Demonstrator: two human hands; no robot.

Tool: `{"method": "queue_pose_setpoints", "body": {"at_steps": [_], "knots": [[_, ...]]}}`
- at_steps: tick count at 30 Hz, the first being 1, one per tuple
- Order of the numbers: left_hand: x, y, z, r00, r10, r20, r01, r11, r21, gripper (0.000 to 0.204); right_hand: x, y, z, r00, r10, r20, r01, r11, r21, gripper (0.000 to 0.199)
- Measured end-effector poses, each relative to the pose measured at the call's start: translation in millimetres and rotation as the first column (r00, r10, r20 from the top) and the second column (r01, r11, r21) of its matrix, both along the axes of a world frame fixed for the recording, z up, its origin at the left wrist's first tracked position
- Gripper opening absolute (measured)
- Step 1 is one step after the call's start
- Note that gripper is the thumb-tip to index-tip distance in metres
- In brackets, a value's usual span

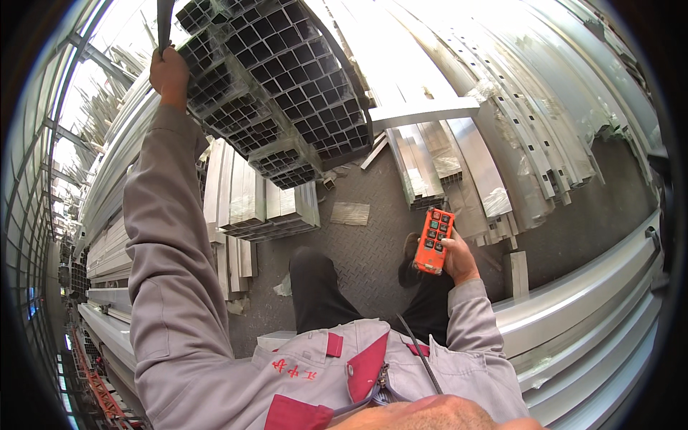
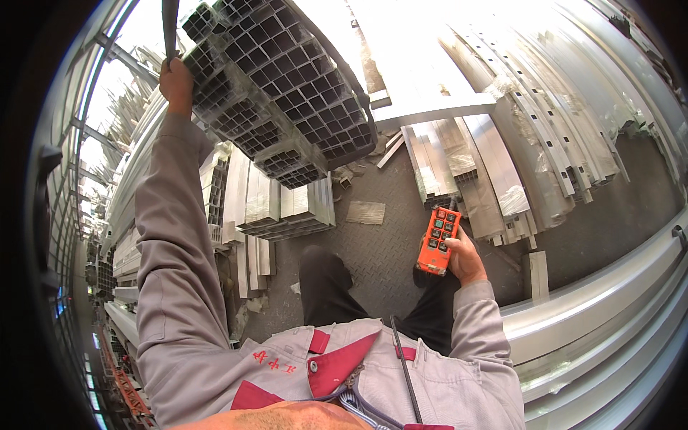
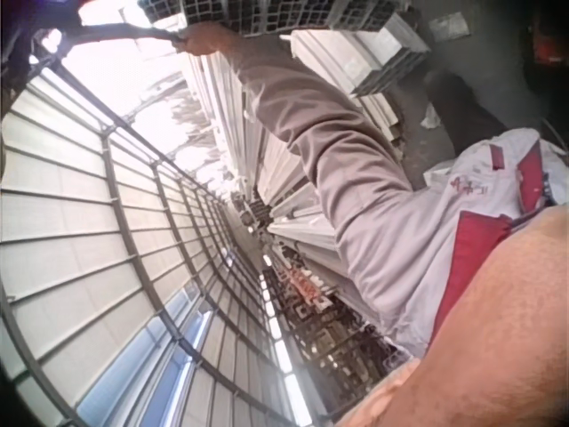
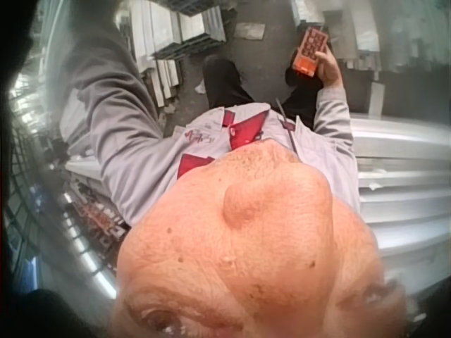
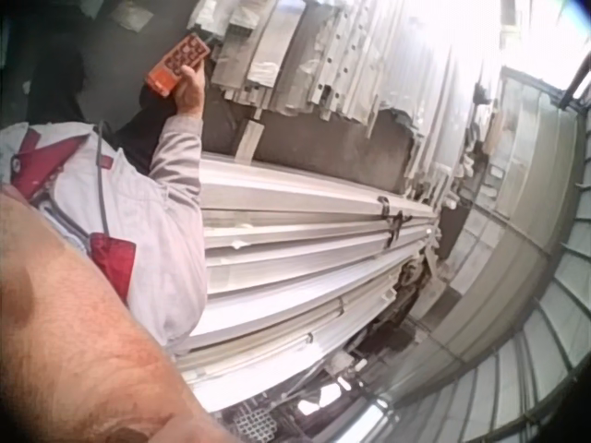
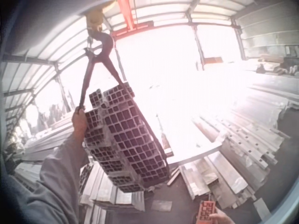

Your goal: The person uses a handheld remote control to operate an overhead crane, attaching straps to a bundle of aluminum profiles, lifting the load, and moving it to a new location. The person then detaches the straps and places the bundle on the floor.

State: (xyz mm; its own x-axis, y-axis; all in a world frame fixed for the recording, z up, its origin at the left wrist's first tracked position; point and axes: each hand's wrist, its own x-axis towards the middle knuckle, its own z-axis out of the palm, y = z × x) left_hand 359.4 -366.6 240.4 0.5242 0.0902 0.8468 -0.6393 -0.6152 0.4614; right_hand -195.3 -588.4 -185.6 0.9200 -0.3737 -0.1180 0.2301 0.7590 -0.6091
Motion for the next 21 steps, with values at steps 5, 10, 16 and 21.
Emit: {"method": "queue_pose_setpoints", "body": {"at_steps": [5,10,16,21], "knots": [[-13,-1,4,1.000,-0.020,-0.010,0.020,1.000,0.010,0.045,3,15,-7,0.999,-0.041,0.021,0.041,0.999,0.025,0.066],[-24,-3,6,0.996,-0.081,0.039,0.080,0.996,0.024,0.044,9,37,-13,0.996,-0.082,0.019,0.082,0.996,0.020,0.062],[-52,-44,5,0.996,-0.086,0.012,0.086,0.996,0.026,0.038,6,32,-13,0.997,-0.071,0.027,0.070,0.997,0.034,0.062],[-74,-77,-8,0.989,-0.121,0.087,0.121,0.993,-0.003,0.038,6,24,-30,1.000,-0.008,0.014,0.007,1.000,0.029,0.060]]}}
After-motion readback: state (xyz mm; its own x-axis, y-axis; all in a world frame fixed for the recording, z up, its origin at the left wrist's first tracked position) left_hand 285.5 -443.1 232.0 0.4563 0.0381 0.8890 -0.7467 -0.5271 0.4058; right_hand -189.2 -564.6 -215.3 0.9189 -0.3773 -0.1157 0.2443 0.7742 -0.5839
